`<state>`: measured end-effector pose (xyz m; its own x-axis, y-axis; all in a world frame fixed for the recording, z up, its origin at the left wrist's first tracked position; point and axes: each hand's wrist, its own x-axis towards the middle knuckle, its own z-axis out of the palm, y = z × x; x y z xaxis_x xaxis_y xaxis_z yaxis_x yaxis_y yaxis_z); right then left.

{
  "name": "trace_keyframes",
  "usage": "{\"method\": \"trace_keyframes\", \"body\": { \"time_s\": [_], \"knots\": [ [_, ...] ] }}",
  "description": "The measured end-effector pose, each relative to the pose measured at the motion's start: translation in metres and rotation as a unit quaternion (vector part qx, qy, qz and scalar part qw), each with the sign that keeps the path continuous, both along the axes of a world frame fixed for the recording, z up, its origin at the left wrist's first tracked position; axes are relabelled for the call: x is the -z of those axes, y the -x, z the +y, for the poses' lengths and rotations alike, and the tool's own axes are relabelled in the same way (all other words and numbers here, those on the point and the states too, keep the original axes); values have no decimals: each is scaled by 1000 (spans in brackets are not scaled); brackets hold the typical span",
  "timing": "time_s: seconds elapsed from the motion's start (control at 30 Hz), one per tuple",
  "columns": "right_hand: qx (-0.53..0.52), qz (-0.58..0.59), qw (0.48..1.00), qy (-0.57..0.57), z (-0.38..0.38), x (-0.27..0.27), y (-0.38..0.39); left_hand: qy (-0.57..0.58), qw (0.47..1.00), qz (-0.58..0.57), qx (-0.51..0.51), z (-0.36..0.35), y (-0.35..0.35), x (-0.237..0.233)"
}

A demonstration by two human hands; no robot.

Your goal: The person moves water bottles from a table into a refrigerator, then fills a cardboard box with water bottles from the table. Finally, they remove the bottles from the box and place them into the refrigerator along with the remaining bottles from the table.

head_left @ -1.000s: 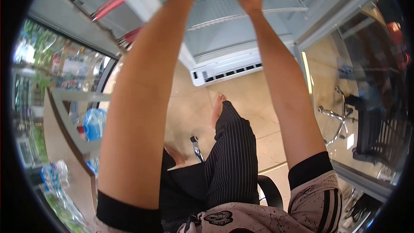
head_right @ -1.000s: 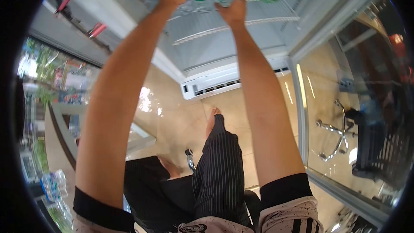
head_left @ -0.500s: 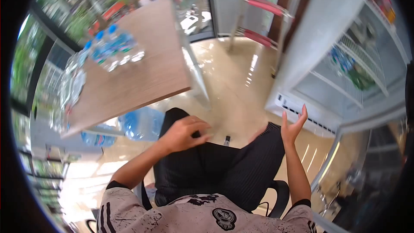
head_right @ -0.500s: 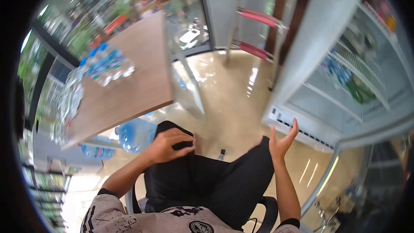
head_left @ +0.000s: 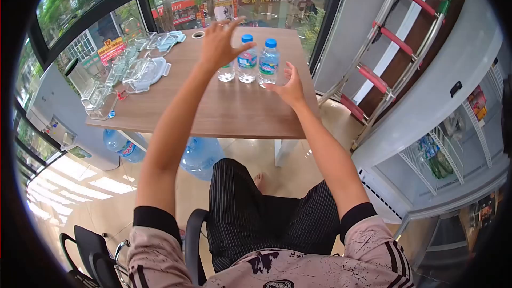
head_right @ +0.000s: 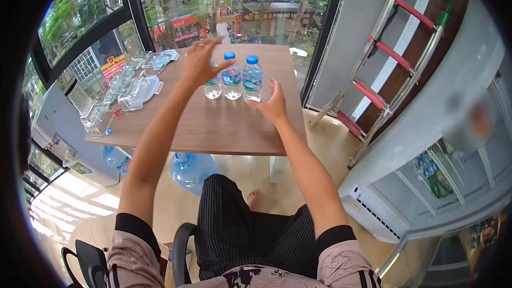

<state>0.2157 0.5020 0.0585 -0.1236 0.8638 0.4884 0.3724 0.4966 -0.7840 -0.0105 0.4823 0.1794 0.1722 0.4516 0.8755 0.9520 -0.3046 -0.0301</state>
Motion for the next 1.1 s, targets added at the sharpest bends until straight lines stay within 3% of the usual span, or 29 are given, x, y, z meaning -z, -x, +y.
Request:
{"method": "trace_keyframes", "body": {
  "time_s": [0.1, 0.17, 0.23, 0.27, 0.5, 0.6, 0.67, 0.7, 0.83, 0.9, 0.93, 1.0, 1.1],
  "knots": [
    [33, 85, 995, 32, 24, 13, 27, 4, 999, 41, -5, 27, -6, 19],
    [30, 112, 992, -51, 28, 20, 34, 20, 998, 55, 9, 38, -5, 24],
    [-11, 96, 995, -35, 27, 20, 31, 196, 980, 25, 7, 37, -11, 16],
    [-55, 83, 995, -28, 25, 17, 30, 144, 989, 45, -2, 40, -10, 20],
    [-30, 99, 995, -3, 10, 6, 28, 149, 984, 102, -1, 34, 13, 11],
    [12, 76, 996, -43, 6, 16, 26, 79, 990, 113, -5, 29, 16, 17],
    [-12, 77, 997, 1, -10, 10, 18, 40, 992, 116, 21, 32, 19, 20],
    [-1, 81, 997, -9, -21, 11, 15, 19, 990, 132, 45, 30, 18, 20],
    [25, 87, 994, -60, -69, 15, -12, 70, 985, 153, -34, 1, -3, 18],
    [-55, 68, 995, -43, -108, 8, -29, 1, 983, 182, 11, -5, -4, 27],
    [-38, 70, 996, -45, -124, 10, -39, -32, 979, 198, 30, -9, -4, 30],
    [-114, 128, 985, -31, -158, 15, -60, -18, 979, 202, 34, -19, -6, 31],
    [-86, 149, 985, -28, -205, 21, -96, -2, 976, 212, 48, -25, -12, 28]
  ]
}}
